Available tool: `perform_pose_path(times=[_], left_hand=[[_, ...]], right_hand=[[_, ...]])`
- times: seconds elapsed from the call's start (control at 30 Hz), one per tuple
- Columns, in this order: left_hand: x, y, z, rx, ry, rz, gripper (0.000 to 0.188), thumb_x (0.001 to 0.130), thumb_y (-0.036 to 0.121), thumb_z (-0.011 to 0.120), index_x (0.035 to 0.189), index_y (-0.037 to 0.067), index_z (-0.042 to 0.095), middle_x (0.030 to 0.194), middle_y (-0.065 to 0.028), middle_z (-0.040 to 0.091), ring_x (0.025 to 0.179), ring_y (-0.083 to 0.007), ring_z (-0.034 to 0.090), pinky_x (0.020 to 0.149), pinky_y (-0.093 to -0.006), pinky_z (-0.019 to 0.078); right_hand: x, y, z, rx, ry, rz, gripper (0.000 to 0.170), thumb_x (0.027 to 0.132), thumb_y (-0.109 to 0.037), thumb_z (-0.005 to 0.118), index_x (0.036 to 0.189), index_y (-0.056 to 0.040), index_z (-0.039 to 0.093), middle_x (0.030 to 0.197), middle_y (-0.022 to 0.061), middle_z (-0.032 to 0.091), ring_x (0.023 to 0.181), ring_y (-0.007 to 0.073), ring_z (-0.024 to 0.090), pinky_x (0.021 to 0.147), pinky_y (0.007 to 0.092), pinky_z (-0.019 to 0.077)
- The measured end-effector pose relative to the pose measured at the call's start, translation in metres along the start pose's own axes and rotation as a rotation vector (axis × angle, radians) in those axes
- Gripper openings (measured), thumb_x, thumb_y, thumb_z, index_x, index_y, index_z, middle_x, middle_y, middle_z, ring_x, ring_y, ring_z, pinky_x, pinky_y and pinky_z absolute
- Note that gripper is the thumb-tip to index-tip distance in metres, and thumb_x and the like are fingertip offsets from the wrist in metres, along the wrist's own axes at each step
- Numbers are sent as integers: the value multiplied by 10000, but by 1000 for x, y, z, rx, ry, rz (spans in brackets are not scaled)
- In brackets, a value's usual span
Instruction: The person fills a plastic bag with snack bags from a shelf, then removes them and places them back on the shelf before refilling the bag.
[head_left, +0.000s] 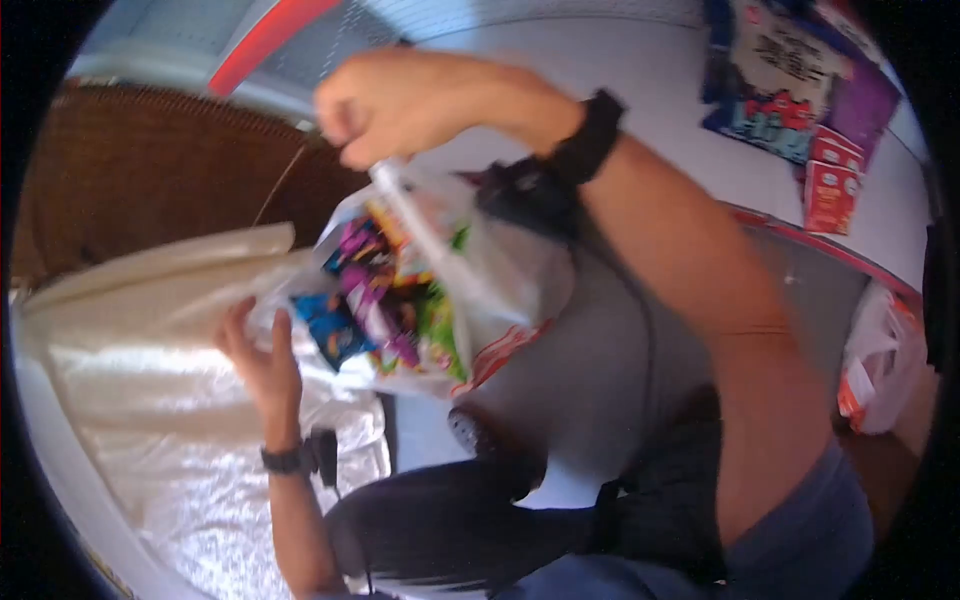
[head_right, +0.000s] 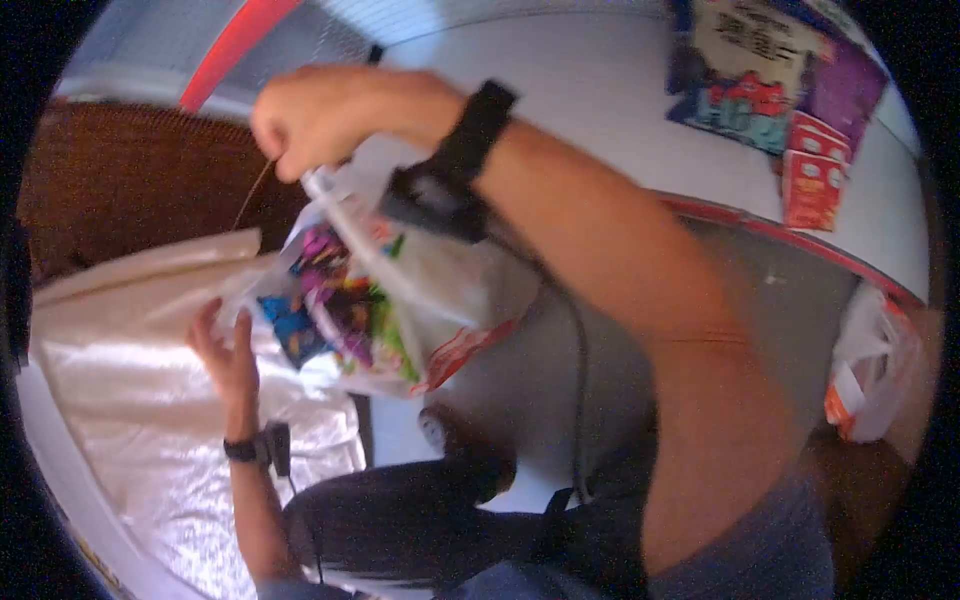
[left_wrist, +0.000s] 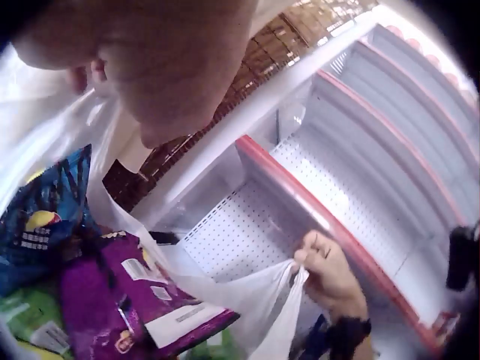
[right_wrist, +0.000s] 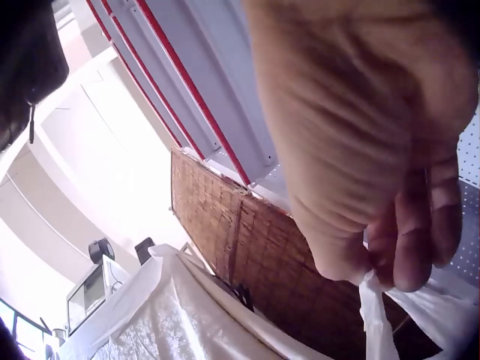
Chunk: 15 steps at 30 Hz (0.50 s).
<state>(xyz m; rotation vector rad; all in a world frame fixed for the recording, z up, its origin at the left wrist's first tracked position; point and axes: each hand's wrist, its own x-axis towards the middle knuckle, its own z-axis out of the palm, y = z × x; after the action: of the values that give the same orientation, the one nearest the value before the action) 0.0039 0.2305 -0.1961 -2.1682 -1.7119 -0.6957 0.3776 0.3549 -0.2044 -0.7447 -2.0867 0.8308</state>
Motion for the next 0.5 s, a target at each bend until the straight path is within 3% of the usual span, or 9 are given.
perform_pose_path(times=[0.03,0.13,0.17,0.2,0.27,0.33,0.4,0.47,0.5], left_hand=[[2,13,-3,-38,-44,100,344,954,190,774,1224,33,631,1208,-160,603,1190,-317,541,1018,-449,422],[-4,55,-10,-347,-609,-89,155,920,91,769,979,-9,667,965,-145,681,941,-279,665,893,-373,507],[-9,64,-9,-376,-817,-130,180,902,111,799,976,0,677,960,-140,712,911,-278,684,876,-380,526],[-14,67,2,-495,-943,50,235,878,137,837,1001,6,684,937,-139,724,888,-297,708,859,-392,550],[-25,73,-6,-314,-1264,56,407,846,192,879,1145,-5,687,1051,-170,755,996,-333,738,900,-413,568],[-40,61,8,-263,-1298,152,459,836,206,892,1186,-7,685,1049,-181,762,1020,-336,743,913,-418,573],[-43,62,17,-274,-1325,129,491,829,235,900,1191,-17,684,1033,-191,761,1020,-342,745,903,-427,584],[-40,74,13,-267,-1504,13,480,831,253,899,1182,5,685,1034,-189,761,957,-354,750,857,-448,589],[-46,69,16,-277,-1514,99,429,845,238,878,1164,21,690,1022,-185,760,907,-357,748,827,-454,587]], right_hand=[[5,2,2,-45,14,-65,195,815,-159,766,952,-37,700,836,125,738,690,234,723,638,391,563],[9,3,3,-82,82,-63,204,764,-180,763,927,-60,735,885,128,762,815,291,747,742,436,574],[5,-5,-4,-83,50,6,205,769,-180,762,936,-64,740,890,124,769,841,296,748,754,442,573],[4,-11,-9,-73,20,68,206,774,-181,762,945,-67,745,895,120,775,867,301,749,765,448,573],[-1,-14,-10,-90,97,55,208,774,-174,762,953,-70,751,855,122,771,851,306,748,766,450,572],[-3,-5,-9,-113,123,41,214,786,-208,764,959,-81,762,823,117,767,842,310,745,763,449,570],[-4,-6,-11,-82,-11,51,237,805,-257,764,964,-82,768,846,130,768,832,323,739,754,454,568],[7,4,-9,-136,-50,-32,268,818,-301,766,964,-77,769,876,137,772,828,319,739,746,459,568],[13,11,-2,-136,-5,-57,293,824,-313,773,985,-68,765,884,137,774,820,304,743,733,467,570]])
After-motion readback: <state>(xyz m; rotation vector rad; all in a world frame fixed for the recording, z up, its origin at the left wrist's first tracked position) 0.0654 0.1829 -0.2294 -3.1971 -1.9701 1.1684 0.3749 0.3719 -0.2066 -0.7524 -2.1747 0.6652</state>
